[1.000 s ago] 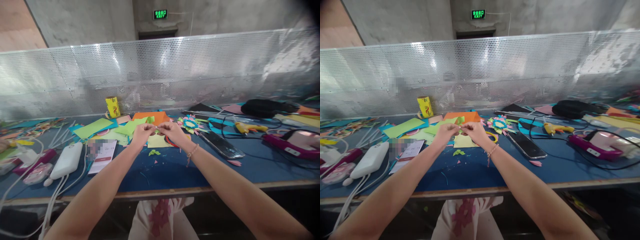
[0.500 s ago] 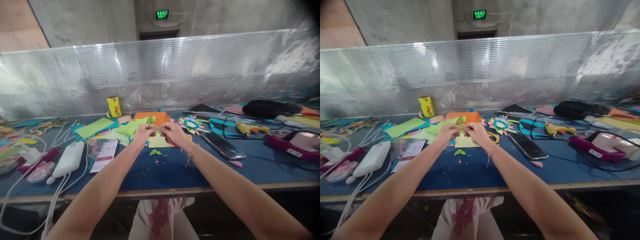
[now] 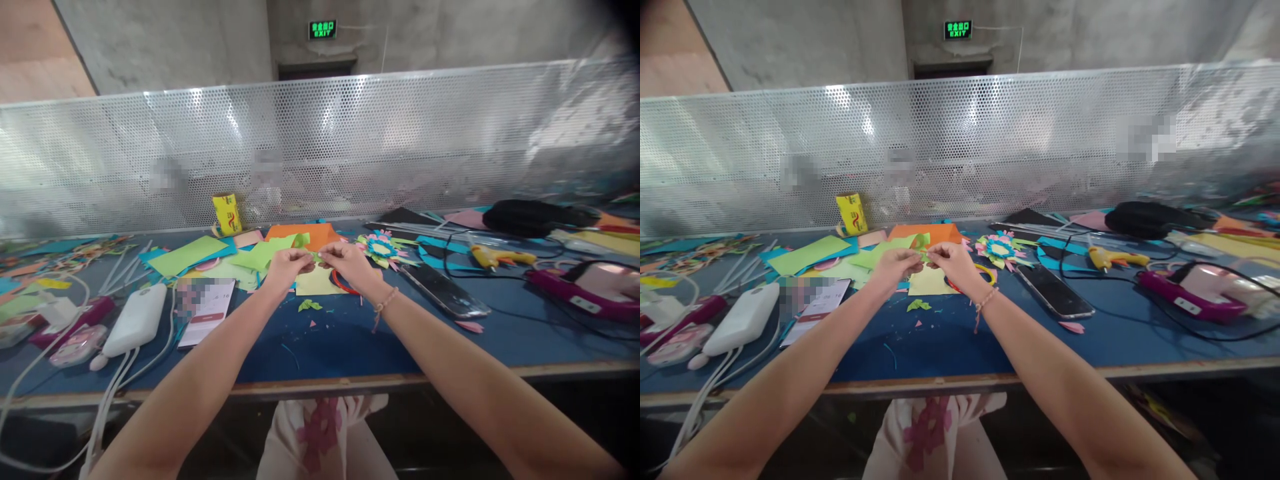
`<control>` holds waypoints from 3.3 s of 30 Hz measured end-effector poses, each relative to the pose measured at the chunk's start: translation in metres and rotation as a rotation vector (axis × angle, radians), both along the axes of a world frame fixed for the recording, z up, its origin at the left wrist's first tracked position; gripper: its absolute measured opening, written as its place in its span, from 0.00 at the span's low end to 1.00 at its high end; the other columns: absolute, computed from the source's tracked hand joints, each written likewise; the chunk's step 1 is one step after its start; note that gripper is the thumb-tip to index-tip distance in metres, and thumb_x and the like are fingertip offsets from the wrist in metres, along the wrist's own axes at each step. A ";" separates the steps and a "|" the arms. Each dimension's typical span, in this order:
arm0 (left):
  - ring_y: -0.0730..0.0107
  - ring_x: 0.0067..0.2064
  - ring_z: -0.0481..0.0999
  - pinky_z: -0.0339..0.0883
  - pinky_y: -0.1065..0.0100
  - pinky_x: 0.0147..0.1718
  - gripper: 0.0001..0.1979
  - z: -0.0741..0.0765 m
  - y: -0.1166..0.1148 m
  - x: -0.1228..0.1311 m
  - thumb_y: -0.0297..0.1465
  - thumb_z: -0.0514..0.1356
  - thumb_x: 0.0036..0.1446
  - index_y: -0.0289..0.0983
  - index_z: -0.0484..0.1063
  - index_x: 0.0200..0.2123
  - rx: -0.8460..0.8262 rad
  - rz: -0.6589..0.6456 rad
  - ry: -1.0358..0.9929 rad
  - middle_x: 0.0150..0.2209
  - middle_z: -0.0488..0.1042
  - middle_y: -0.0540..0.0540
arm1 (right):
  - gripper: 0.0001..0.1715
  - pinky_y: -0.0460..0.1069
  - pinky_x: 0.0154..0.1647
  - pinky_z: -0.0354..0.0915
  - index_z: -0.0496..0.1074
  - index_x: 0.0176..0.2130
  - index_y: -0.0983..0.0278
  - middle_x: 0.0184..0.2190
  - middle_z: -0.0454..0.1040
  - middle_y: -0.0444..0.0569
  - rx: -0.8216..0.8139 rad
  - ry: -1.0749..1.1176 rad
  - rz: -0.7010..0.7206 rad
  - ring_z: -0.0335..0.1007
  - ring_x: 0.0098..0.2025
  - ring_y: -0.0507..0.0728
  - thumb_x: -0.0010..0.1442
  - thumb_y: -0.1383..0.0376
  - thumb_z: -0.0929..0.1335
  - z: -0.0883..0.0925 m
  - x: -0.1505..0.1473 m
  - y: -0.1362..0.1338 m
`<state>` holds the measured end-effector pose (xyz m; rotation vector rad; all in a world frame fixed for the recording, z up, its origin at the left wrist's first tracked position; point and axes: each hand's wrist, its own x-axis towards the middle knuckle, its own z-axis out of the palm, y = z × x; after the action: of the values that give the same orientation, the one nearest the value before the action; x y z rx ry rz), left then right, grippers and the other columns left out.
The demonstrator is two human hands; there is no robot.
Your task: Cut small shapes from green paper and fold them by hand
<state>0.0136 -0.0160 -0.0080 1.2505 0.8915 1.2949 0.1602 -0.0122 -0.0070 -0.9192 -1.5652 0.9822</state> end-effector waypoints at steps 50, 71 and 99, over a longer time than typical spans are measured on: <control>0.74 0.27 0.70 0.68 0.67 0.34 0.17 0.002 -0.007 0.003 0.42 0.61 0.42 0.32 0.70 0.24 0.091 0.049 -0.004 0.22 0.69 0.48 | 0.12 0.50 0.38 0.60 0.73 0.34 0.63 0.30 0.74 0.50 0.633 -0.549 -0.206 0.67 0.34 0.55 0.57 0.67 0.61 -0.001 0.000 -0.007; 0.75 0.25 0.71 0.68 0.67 0.32 0.08 -0.001 -0.004 0.003 0.27 0.62 0.36 0.33 0.70 0.25 -0.017 -0.032 -0.110 0.23 0.72 0.49 | 0.09 0.44 0.27 0.63 0.68 0.27 0.64 0.21 0.69 0.41 -0.172 0.304 0.072 0.65 0.22 0.47 0.40 0.66 0.68 0.000 -0.006 -0.004; 0.77 0.22 0.69 0.67 0.67 0.31 0.12 0.000 -0.003 0.000 0.32 0.67 0.34 0.32 0.70 0.23 -0.052 0.035 0.011 0.20 0.70 0.50 | 0.06 0.49 0.33 0.66 0.72 0.31 0.63 0.29 0.73 0.48 0.257 -0.232 -0.087 0.69 0.31 0.52 0.48 0.66 0.67 -0.003 0.000 0.000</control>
<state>0.0141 -0.0192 -0.0078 1.2075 0.9529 1.2856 0.1601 -0.0119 -0.0103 -0.9348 -1.7810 0.6119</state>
